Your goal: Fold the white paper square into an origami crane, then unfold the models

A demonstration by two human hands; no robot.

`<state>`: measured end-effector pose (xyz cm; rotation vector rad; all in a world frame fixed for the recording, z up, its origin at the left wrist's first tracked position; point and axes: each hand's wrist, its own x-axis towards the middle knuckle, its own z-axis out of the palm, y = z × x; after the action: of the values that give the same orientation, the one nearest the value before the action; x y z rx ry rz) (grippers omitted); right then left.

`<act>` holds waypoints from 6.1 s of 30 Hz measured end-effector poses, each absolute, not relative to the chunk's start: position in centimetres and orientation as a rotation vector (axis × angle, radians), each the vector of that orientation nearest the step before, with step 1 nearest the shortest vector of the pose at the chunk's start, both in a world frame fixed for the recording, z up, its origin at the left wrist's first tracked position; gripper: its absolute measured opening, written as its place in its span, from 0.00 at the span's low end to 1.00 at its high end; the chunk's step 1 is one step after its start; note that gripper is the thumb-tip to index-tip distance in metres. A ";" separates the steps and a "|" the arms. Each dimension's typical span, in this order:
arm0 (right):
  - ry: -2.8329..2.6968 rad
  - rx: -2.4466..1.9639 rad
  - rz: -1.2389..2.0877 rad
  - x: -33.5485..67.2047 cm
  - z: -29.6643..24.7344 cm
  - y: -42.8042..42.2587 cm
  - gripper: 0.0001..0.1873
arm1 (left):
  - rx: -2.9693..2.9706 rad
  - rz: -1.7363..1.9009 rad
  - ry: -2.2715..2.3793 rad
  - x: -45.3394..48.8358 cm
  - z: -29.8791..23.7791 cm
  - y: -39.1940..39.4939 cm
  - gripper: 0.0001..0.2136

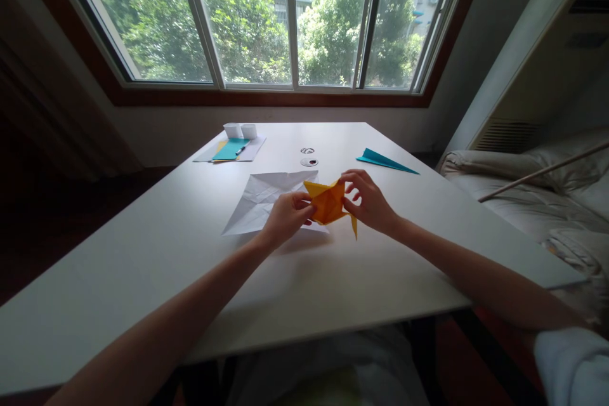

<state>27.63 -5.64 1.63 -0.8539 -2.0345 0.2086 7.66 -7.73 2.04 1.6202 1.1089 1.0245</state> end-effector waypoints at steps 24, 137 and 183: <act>-1.459 -1.197 1.232 28.4 2.0 -4.0 0.14 | 2.759 1.068 1.188 7.1 1.5 -8.7 0.06; -2.368 -0.573 -0.319 29.7 0.4 -4.0 0.06 | 0.593 1.236 0.665 6.5 3.4 -6.6 0.12; -2.628 -0.756 -0.590 27.2 1.0 6.5 0.15 | 1.611 0.451 1.792 -6.7 6.0 -4.7 0.15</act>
<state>27.20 6.54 1.00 -0.7565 -2.6279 -0.5905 -6.65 -4.67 5.99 1.6112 1.7924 0.4509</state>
